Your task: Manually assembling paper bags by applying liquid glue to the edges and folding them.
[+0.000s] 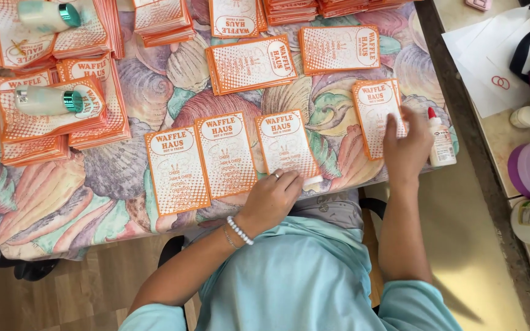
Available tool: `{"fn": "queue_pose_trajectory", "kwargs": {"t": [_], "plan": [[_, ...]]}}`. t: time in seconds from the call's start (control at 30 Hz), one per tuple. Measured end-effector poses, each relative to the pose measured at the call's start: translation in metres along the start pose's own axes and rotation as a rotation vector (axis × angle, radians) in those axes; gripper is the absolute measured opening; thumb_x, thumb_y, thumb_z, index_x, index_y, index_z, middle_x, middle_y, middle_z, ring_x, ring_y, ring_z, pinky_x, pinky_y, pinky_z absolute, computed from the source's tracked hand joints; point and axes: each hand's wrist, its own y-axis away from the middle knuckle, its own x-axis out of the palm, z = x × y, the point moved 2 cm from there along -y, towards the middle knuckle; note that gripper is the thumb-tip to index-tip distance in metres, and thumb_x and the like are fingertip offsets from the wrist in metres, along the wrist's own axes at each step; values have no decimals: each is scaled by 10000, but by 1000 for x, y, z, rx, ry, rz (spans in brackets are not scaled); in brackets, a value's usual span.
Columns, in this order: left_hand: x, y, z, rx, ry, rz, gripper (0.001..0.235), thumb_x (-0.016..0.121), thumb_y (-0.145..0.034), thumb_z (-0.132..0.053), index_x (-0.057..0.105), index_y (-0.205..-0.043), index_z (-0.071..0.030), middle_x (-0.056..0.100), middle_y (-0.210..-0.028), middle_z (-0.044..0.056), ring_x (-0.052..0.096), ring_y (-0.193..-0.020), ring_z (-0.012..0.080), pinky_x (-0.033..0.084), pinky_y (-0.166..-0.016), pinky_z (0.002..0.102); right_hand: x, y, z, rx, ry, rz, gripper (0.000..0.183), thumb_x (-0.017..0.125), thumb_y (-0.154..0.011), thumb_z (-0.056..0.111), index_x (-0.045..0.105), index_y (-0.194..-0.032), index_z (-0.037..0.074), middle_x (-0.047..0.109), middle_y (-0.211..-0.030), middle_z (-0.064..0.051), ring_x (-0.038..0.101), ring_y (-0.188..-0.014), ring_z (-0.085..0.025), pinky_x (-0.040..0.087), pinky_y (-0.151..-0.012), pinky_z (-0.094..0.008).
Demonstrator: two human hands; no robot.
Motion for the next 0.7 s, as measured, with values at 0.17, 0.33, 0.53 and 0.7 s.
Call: {"fn": "queue_pose_trajectory", "kwargs": {"t": [0.17,0.33,0.53,0.7], "plan": [[-1,-43,-5,-105,71,-182,152,623,-1016,-169,710,-1082,-63,675,-1004,70,692,-820,226,571,-661,298,-16,36,65,93,-310,93,205,686,-1017,-12,719,-1209,-75,737,-1029,-248,721,-955,-422,565,-821,-478],[0,-58,-4,-259,259,-320,85,727,-934,-52,734,-1016,-31,718,-989,100,745,-856,256,611,-682,309,-11,69,92,-155,-304,0,316,763,-902,-40,716,-1213,-13,734,-1166,-187,718,-1060,-387,583,-875,-465],[-3,-57,-2,-300,368,-364,93,726,-910,18,719,-980,-43,703,-940,63,744,-787,232,616,-647,283,13,95,107,-366,-271,-10,354,750,-859,-16,705,-1208,24,722,-1213,-153,720,-1069,-351,590,-906,-448],[-8,-63,-10,-233,291,-473,346,684,-910,41,668,-1251,-18,695,-914,98,721,-742,237,623,-642,316,13,97,95,-228,-95,38,273,760,-869,47,785,-1137,95,671,-949,-59,684,-903,-291,536,-837,-427]]}}
